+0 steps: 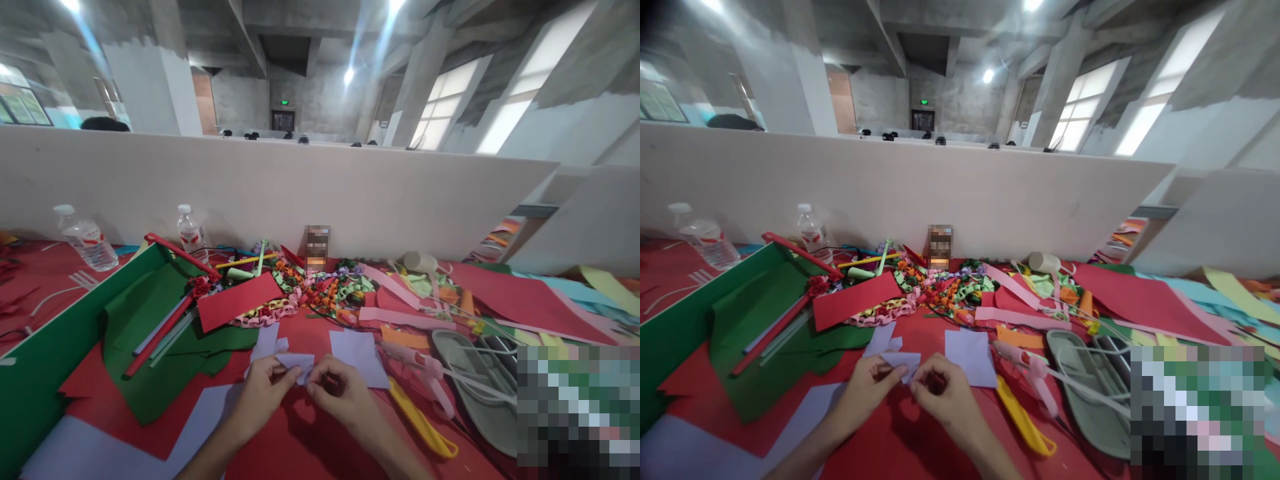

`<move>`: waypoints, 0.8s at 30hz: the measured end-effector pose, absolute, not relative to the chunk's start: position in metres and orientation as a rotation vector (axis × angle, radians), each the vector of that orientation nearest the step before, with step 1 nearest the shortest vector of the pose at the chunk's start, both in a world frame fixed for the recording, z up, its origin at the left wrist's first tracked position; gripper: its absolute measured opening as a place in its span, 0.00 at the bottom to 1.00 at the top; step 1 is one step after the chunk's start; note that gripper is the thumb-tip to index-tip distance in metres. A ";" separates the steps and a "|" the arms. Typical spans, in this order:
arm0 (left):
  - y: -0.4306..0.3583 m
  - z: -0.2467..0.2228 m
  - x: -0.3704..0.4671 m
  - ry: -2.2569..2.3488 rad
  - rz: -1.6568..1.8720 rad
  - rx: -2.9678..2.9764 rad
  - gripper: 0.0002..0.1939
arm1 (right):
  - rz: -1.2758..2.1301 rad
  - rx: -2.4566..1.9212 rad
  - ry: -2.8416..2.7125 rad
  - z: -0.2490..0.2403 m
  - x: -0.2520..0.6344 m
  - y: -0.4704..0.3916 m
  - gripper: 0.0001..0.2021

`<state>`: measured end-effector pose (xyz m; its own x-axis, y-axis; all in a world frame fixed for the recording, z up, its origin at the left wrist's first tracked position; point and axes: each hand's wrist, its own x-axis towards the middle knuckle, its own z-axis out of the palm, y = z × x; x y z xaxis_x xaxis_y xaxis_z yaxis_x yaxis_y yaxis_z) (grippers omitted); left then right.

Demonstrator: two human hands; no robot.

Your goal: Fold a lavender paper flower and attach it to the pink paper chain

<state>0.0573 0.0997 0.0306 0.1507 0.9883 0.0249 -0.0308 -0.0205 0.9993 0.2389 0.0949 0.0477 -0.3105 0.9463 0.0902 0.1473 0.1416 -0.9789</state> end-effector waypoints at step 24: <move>0.093 0.037 0.060 0.884 1.167 1.101 0.20 | 1.136 -1.126 -1.341 0.044 0.224 0.093 0.16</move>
